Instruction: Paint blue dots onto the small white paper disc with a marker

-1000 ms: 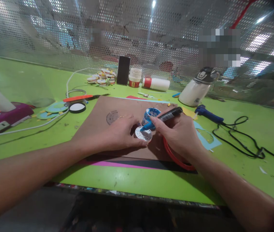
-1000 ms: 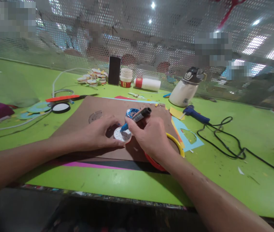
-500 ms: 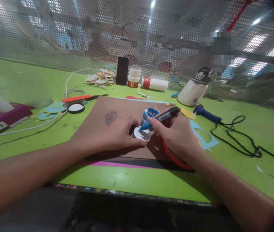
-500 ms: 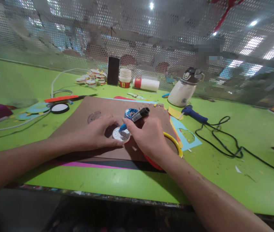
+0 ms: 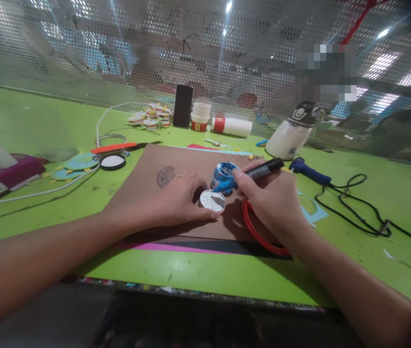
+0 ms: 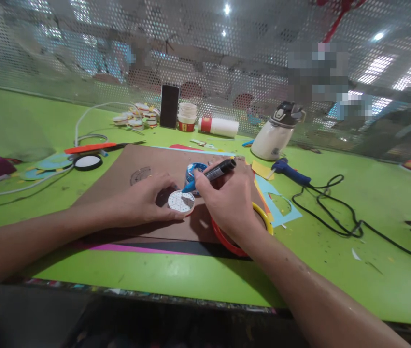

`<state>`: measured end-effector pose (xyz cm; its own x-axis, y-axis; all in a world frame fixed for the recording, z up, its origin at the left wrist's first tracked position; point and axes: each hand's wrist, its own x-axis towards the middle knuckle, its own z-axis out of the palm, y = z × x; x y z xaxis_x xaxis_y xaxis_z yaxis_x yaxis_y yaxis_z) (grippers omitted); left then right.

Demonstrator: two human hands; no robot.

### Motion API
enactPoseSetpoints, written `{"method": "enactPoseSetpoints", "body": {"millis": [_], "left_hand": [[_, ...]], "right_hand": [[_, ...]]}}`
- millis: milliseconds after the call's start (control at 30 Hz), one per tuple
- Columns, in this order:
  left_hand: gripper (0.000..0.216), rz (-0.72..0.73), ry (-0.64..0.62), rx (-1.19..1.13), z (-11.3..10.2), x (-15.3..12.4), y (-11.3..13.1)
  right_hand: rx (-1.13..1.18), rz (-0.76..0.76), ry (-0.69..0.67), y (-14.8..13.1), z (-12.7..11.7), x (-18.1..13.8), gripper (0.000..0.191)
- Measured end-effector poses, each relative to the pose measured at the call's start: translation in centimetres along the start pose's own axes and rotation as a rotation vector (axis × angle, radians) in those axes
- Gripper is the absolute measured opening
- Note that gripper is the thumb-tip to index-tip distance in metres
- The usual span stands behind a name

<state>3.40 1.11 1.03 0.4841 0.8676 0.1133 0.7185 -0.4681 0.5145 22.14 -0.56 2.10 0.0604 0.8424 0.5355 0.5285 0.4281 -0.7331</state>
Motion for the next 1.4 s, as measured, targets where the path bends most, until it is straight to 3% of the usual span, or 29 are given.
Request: {"method": "enactPoseSetpoints", "body": {"millis": [233,767,1000,1267,1400], "left_hand": [[0.042,-0.001,0.001,0.006,0.1,0.2,-0.3],[0.038,0.005,0.01,-0.022,0.2,0.3,-0.4],[0.044,-0.012,-0.008,-0.021,0.4,0.4,-0.6],[0.042,-0.016,-0.011,-0.028,0.3,0.3,-0.5],[0.042,-0.02,-0.015,-0.014,0.2,0.2,-0.3]], "right_hand": [[0.056,-0.019,-0.068,-0.5,0.3,-0.2,0.015],[-0.045,-0.012,-0.105,-0.3,0.3,-0.4,0.015],[0.012,-0.068,-0.085,0.4,0.7,-0.4,0.024],[0.092,-0.008,-0.068,0.9,1.0,-0.5,0.028],[0.091,-0.055,0.027,0.4,0.7,-0.2,0.031]]}}
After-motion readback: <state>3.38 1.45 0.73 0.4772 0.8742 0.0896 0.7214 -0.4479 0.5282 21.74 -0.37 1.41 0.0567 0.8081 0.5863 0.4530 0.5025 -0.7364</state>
